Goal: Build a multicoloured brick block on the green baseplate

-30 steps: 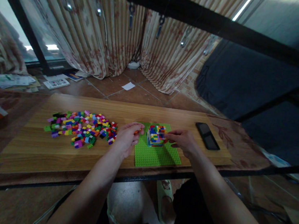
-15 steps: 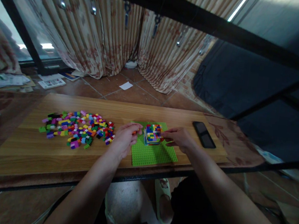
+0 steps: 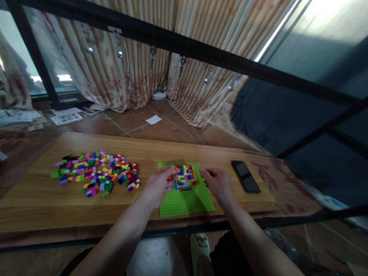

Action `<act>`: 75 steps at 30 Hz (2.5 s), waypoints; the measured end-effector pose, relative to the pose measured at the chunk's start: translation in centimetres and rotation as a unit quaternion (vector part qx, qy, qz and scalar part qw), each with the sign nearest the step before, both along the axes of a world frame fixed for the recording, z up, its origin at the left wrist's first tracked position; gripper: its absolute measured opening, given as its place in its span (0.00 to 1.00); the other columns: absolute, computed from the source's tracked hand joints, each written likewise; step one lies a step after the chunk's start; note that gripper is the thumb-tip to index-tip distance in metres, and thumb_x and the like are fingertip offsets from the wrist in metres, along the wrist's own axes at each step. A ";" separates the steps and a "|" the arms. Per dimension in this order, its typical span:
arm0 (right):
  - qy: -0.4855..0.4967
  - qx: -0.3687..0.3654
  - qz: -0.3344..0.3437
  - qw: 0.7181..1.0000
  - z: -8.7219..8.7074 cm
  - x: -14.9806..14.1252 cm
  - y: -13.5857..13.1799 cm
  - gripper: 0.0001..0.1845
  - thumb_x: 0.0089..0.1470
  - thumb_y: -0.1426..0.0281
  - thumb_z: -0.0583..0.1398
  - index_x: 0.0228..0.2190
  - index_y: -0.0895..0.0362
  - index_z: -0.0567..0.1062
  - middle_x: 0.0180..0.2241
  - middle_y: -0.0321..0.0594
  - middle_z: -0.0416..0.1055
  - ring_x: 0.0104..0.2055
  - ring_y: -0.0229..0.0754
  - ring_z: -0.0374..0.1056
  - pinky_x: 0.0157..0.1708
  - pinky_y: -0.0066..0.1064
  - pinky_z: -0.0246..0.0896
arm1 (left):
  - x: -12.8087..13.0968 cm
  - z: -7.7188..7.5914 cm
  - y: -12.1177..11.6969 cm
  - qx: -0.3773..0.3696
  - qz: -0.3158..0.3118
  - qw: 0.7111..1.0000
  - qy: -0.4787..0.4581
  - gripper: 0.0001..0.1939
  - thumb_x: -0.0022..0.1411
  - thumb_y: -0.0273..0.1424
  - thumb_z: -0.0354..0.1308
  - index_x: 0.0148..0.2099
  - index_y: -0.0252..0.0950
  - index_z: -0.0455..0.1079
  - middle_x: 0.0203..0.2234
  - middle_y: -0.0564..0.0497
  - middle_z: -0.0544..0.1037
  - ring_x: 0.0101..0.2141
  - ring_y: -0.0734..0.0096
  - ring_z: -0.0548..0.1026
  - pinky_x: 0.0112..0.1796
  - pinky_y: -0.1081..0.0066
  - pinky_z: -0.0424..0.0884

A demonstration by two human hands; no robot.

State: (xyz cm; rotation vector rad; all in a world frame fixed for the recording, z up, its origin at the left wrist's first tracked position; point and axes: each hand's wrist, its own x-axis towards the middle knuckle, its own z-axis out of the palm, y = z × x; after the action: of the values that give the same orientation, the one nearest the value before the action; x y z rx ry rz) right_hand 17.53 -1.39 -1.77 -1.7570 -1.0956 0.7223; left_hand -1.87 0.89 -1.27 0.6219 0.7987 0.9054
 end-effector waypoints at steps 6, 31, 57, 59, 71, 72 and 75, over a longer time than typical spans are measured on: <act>-0.009 0.167 0.124 0.978 0.6 -2.7 -0.5 0.11 0.52 0.61 0.62 0.33 0.55 0.80 0.31 0.40 0.77 0.32 0.40 0.72 0.32 0.31 0.66 | 0.9 0.0 0.1 -0.017 -0.038 0.998 -0.038 0.18 0.52 0.41 0.66 0.33 0.29 0.71 0.18 0.58 0.65 0.13 0.91 0.50 0.16 0.81 0.40; -0.093 0.120 0.078 0.985 -1.0 -0.3 -7.7 0.10 0.59 0.63 0.58 0.36 0.54 0.78 0.32 0.38 0.74 0.36 0.40 0.70 0.37 0.32 0.64 | 5.5 0.1 -3.6 -0.014 -0.268 0.963 0.007 0.08 0.60 0.32 0.53 0.29 0.34 0.62 0.16 0.59 0.61 0.12 0.88 0.47 0.16 0.78 0.37; -0.126 0.137 0.027 0.982 -2.5 -1.2 -6.9 0.10 0.55 0.63 0.60 0.33 0.55 0.79 0.33 0.41 0.74 0.35 0.42 0.71 0.35 0.34 0.66 | 6.5 -0.8 -4.8 -0.056 -0.149 0.983 0.090 0.18 0.61 0.45 0.52 0.29 0.35 0.63 0.13 0.60 0.59 0.13 0.84 0.47 0.17 0.77 0.39; -0.080 0.143 -0.009 0.986 -3.0 -1.4 -5.9 0.12 0.54 0.61 0.61 0.31 0.56 0.79 0.32 0.41 0.74 0.33 0.42 0.70 0.33 0.33 0.65 | 5.5 0.1 -4.0 -0.014 -0.116 0.980 0.163 0.20 0.60 0.46 0.53 0.28 0.33 0.68 0.12 0.59 0.59 0.13 0.83 0.49 0.18 0.76 0.41; -0.011 0.171 -0.122 0.978 -5.4 -3.7 -4.2 0.14 0.47 0.59 0.65 0.27 0.57 0.79 0.33 0.44 0.75 0.38 0.44 0.71 0.35 0.35 0.67 | -0.8 2.4 0.7 0.132 0.050 0.960 0.241 0.11 0.53 0.35 0.58 0.29 0.33 0.74 0.12 0.60 0.58 0.16 0.81 0.51 0.20 0.75 0.47; -0.020 0.172 -0.121 0.977 -5.3 -3.8 -4.2 0.13 0.48 0.59 0.65 0.27 0.57 0.79 0.34 0.44 0.75 0.38 0.44 0.71 0.35 0.35 0.67 | -0.5 2.3 0.5 0.138 0.043 0.960 0.238 0.11 0.53 0.36 0.58 0.28 0.33 0.74 0.12 0.60 0.58 0.16 0.81 0.51 0.20 0.75 0.47; -0.047 0.177 -0.117 0.976 -5.0 -3.9 -4.2 0.13 0.49 0.60 0.64 0.27 0.57 0.79 0.34 0.44 0.74 0.37 0.43 0.71 0.34 0.34 0.68 | 0.3 1.8 0.3 0.157 0.026 0.959 0.234 0.11 0.53 0.35 0.58 0.26 0.33 0.73 0.12 0.60 0.60 0.17 0.80 0.54 0.21 0.75 0.49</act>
State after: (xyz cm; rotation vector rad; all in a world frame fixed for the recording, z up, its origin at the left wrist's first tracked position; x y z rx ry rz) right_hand 13.60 -5.58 -6.79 -1.5874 -0.9886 0.2802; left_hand -1.58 1.15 0.57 1.1259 1.1063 0.9542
